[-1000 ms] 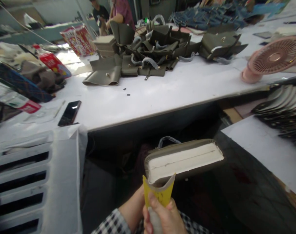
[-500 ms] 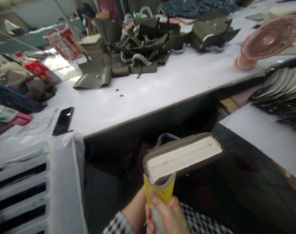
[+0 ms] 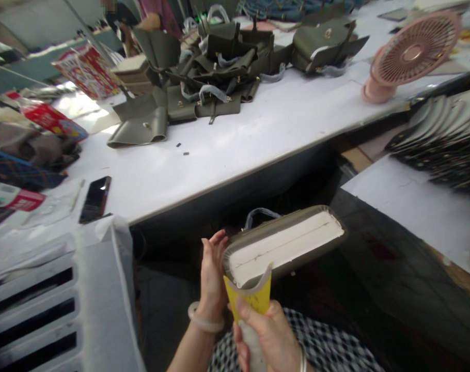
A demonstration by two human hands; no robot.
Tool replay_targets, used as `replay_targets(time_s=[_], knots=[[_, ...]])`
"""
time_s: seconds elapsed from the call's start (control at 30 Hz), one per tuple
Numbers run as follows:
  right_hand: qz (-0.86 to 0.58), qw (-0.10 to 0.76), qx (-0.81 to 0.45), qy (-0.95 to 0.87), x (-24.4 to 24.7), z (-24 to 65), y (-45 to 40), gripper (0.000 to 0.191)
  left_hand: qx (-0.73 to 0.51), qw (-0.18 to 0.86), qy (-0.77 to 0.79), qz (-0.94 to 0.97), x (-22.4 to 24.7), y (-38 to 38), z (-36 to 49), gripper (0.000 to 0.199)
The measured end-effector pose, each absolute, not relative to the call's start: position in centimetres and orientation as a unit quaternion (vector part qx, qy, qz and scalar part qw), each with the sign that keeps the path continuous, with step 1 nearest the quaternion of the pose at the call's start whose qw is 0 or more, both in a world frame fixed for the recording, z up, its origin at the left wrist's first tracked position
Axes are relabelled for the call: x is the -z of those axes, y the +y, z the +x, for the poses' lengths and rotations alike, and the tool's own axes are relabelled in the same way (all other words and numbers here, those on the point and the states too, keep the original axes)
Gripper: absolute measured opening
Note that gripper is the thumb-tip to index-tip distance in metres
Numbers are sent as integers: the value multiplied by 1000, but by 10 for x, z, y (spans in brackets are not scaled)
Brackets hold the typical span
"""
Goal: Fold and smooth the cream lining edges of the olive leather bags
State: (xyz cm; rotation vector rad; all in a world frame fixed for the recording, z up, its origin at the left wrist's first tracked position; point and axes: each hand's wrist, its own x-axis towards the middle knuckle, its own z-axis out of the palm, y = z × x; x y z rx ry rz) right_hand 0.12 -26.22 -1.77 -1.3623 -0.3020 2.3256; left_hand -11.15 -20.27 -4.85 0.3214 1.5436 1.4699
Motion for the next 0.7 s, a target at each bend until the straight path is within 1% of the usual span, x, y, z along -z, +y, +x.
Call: replay_targets(time_s=[0.1,0.17,0.27,0.5,0.7], knots=[[-505,188,-832,-128,15,3,-259,64,-567,410,642,313,25,-206,-110,57],[-501,172,-837,-135,13,5,-255,67,-534,408,645,363,15,-206,-106,59],[-492,158,-846,-134,11,9,-250,68,-520,423,659,342,9,-202,-100,61],[-468,123,-861,-154,19,17,-242,63,-502,415,697,298,5,-196,-96,61],[-430,58,-879,-196,24,27,-228,67,-495,392,725,277,3,-192,-90,62]])
